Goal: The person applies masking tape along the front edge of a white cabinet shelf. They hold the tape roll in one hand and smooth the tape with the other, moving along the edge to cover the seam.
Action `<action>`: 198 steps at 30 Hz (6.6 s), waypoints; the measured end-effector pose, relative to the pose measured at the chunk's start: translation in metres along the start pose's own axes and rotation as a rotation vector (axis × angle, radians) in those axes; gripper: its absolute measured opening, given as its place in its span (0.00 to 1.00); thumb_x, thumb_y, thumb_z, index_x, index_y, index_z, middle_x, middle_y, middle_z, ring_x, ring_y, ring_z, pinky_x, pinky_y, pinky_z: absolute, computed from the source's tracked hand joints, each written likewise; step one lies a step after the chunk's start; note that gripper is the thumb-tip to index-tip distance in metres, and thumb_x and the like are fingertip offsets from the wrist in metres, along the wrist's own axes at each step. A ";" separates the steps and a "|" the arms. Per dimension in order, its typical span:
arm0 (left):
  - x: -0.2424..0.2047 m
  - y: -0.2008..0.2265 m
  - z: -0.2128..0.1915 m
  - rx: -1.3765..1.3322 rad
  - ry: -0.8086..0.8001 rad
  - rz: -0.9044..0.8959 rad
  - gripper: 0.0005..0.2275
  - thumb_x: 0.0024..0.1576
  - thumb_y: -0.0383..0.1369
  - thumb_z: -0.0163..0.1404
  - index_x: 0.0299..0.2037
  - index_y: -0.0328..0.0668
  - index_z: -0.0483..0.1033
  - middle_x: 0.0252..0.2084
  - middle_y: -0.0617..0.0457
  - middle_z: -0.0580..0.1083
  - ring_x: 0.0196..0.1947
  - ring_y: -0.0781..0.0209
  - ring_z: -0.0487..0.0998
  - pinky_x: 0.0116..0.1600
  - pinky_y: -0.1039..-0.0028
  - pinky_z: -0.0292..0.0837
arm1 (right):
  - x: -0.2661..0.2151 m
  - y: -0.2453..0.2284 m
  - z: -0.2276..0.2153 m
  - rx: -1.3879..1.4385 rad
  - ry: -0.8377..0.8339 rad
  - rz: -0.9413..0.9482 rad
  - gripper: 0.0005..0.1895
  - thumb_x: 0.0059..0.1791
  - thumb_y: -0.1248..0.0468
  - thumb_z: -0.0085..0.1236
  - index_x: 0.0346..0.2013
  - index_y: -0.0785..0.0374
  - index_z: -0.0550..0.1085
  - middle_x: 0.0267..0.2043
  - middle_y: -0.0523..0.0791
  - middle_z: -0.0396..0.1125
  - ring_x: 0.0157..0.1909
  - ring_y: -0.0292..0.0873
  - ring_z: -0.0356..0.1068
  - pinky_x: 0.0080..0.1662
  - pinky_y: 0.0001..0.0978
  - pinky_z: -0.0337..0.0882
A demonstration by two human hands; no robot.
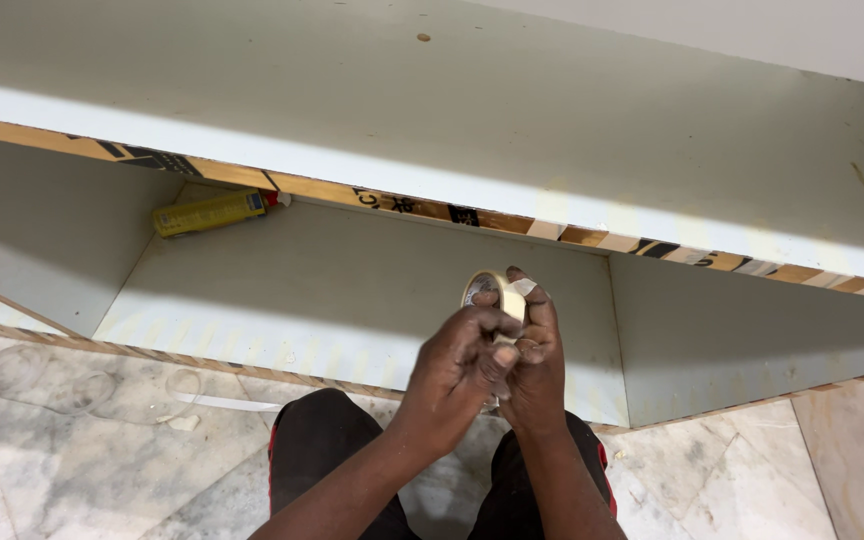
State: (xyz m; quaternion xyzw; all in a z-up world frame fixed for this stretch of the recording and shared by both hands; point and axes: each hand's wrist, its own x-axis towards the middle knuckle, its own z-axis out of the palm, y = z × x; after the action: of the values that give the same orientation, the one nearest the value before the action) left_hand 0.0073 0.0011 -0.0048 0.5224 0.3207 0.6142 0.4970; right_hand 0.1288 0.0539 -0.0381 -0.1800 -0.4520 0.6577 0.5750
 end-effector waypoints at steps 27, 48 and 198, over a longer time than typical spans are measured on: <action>-0.005 -0.037 -0.010 -0.259 -0.055 -0.128 0.10 0.68 0.34 0.47 0.45 0.34 0.75 0.34 0.53 0.78 0.19 0.76 0.70 0.24 0.83 0.67 | -0.014 0.005 0.010 -0.006 -0.051 0.103 0.53 0.45 0.41 0.67 0.73 0.63 0.51 0.63 0.56 0.63 0.40 0.38 0.73 0.30 0.19 0.76; -0.004 -0.045 -0.008 -0.518 -0.020 -0.231 0.09 0.66 0.35 0.52 0.46 0.35 0.74 0.38 0.51 0.76 0.26 0.73 0.74 0.31 0.81 0.73 | -0.013 0.003 0.004 0.058 -0.086 0.180 0.58 0.43 0.43 0.70 0.75 0.64 0.49 0.67 0.57 0.59 0.61 0.45 0.67 0.55 0.30 0.75; 0.118 0.071 -0.066 1.794 0.187 1.226 0.05 0.67 0.32 0.52 0.48 0.42 0.76 0.46 0.53 0.78 0.48 0.62 0.81 0.50 0.71 0.75 | 0.143 -0.002 0.014 0.147 0.417 0.489 0.08 0.57 0.58 0.48 0.44 0.59 0.71 0.38 0.42 0.69 0.36 0.35 0.69 0.37 0.27 0.72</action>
State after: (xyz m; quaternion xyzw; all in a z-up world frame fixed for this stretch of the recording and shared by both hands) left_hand -0.0713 0.0995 0.0822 0.7171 0.3736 0.3375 -0.4820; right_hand 0.0806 0.1794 0.0116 -0.3717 -0.2192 0.7563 0.4917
